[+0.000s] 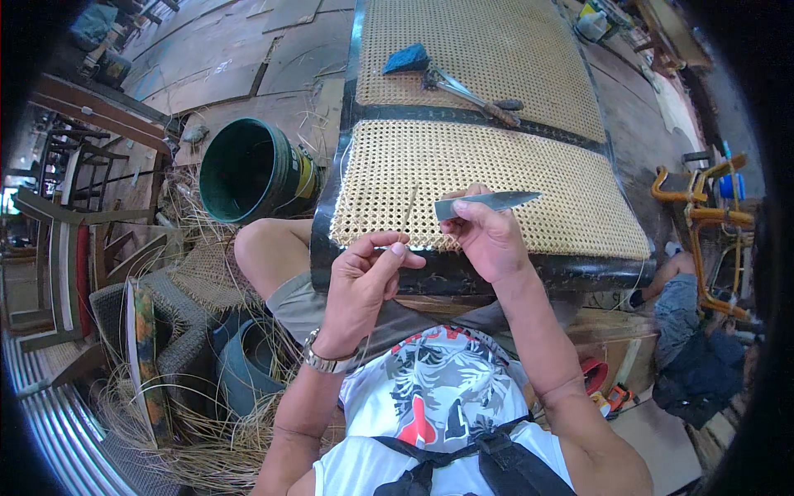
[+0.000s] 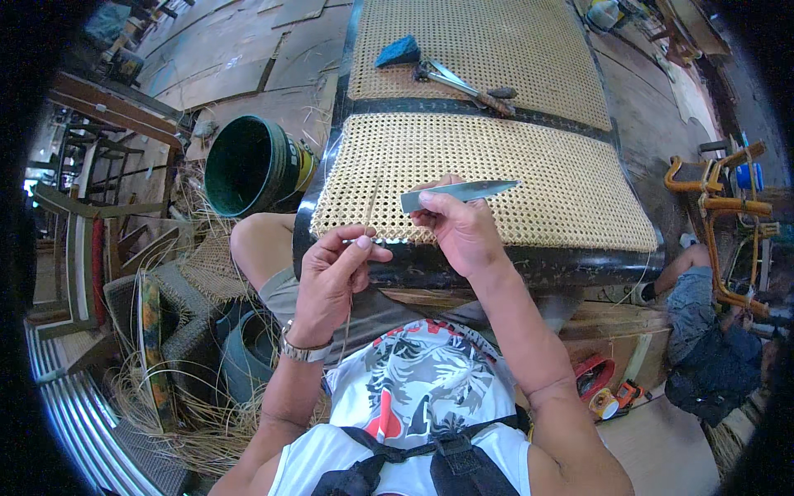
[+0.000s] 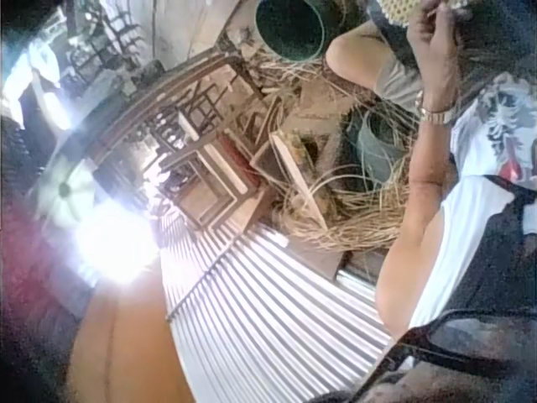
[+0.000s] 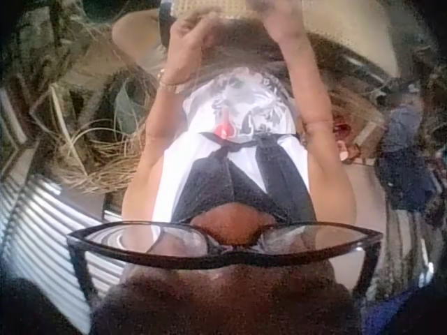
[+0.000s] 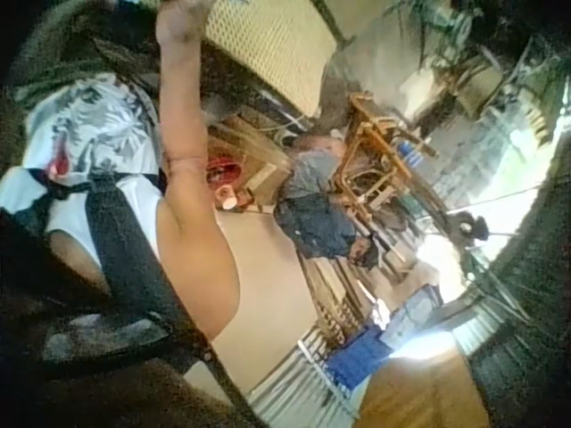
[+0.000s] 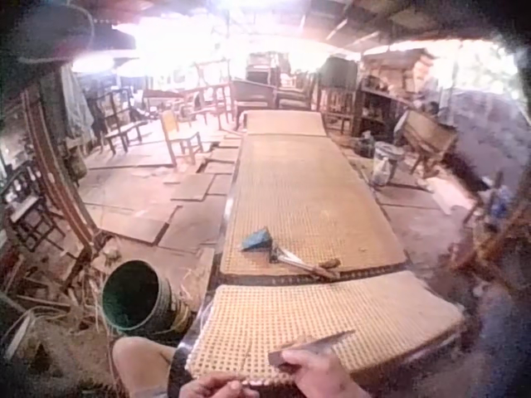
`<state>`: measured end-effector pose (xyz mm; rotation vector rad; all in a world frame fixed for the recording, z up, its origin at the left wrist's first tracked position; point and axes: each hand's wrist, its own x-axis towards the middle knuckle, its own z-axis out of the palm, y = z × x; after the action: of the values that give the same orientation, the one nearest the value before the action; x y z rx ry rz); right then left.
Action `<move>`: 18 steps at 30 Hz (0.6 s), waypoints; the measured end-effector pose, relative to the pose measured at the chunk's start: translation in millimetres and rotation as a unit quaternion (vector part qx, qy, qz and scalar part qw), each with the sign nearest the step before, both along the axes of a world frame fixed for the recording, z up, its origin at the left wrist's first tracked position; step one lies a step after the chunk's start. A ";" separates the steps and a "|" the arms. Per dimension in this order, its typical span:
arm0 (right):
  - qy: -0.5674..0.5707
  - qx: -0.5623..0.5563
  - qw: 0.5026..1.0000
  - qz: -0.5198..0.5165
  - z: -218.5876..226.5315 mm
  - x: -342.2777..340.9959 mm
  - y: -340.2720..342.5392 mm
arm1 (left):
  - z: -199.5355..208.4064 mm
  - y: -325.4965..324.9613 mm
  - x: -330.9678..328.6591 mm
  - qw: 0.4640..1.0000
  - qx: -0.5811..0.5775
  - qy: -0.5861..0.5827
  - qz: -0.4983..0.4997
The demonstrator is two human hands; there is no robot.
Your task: Repairing the woven seat of a wooden chair using reed and tools.
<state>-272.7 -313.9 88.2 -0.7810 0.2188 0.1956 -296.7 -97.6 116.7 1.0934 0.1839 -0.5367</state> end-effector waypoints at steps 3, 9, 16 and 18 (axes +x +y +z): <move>-0.012 0.027 1.000 0.009 5.9 0.5 5.3 | 1.6 -2.6 -3.1 0.996 0.074 -0.040 -0.008; -0.044 0.009 0.998 0.042 20.8 1.4 14.0 | 4.8 -6.1 -3.3 0.996 0.081 -0.024 -0.025; -0.040 0.016 0.999 0.014 20.2 2.9 17.9 | 5.4 -9.2 -0.8 0.998 0.057 0.000 -0.023; -0.038 0.016 0.999 0.015 20.3 2.9 15.7 | 5.6 -11.7 -1.1 0.998 0.063 -0.014 -0.022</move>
<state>-269.8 -298.2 108.5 -0.7586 0.1325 0.1975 -297.8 -109.3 122.3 1.2291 0.1713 -0.5555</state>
